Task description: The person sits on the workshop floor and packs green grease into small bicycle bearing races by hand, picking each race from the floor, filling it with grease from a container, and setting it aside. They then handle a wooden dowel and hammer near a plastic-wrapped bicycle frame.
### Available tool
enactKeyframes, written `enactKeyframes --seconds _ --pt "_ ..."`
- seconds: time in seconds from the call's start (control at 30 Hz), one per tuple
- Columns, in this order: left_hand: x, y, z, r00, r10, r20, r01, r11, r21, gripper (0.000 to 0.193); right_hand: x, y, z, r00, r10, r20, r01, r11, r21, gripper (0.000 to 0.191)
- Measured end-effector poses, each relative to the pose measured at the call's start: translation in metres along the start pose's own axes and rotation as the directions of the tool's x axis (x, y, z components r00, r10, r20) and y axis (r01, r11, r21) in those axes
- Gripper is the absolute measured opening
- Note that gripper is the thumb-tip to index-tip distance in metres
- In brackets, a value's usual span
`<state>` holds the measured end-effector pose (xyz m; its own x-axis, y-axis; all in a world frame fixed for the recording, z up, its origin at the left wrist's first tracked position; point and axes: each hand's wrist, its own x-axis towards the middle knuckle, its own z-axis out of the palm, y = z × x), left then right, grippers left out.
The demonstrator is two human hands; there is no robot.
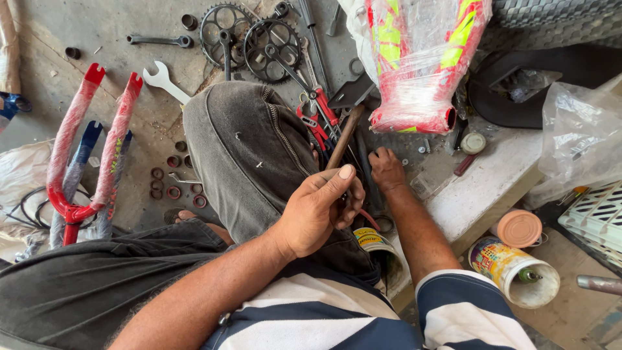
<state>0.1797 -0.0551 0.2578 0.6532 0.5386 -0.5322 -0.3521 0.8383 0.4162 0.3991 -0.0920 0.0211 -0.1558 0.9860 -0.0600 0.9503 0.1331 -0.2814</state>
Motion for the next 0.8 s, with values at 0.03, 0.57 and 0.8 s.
enactKeyframes --seconds 0.03,0.57,0.8 --pt "0.0 0.0 0.0 1.0 0.002 -0.001 -0.002 1.0 0.001 0.04 0.0 0.0 0.003 1.0 -0.003 -0.018 0.003 1.0 0.003 0.005" --pt "0.017 -0.009 0.012 0.98 -0.027 -0.195 0.057 0.987 0.15 0.049 -0.049 -0.088 -0.185 0.861 0.139 -0.489 0.206 0.784 0.586 0.013" --pt "0.009 -0.006 0.001 0.993 -0.09 -0.082 0.092 0.995 0.031 0.045 -0.019 -0.049 -0.115 0.794 0.582 -0.179 -0.176 0.501 0.847 0.016"
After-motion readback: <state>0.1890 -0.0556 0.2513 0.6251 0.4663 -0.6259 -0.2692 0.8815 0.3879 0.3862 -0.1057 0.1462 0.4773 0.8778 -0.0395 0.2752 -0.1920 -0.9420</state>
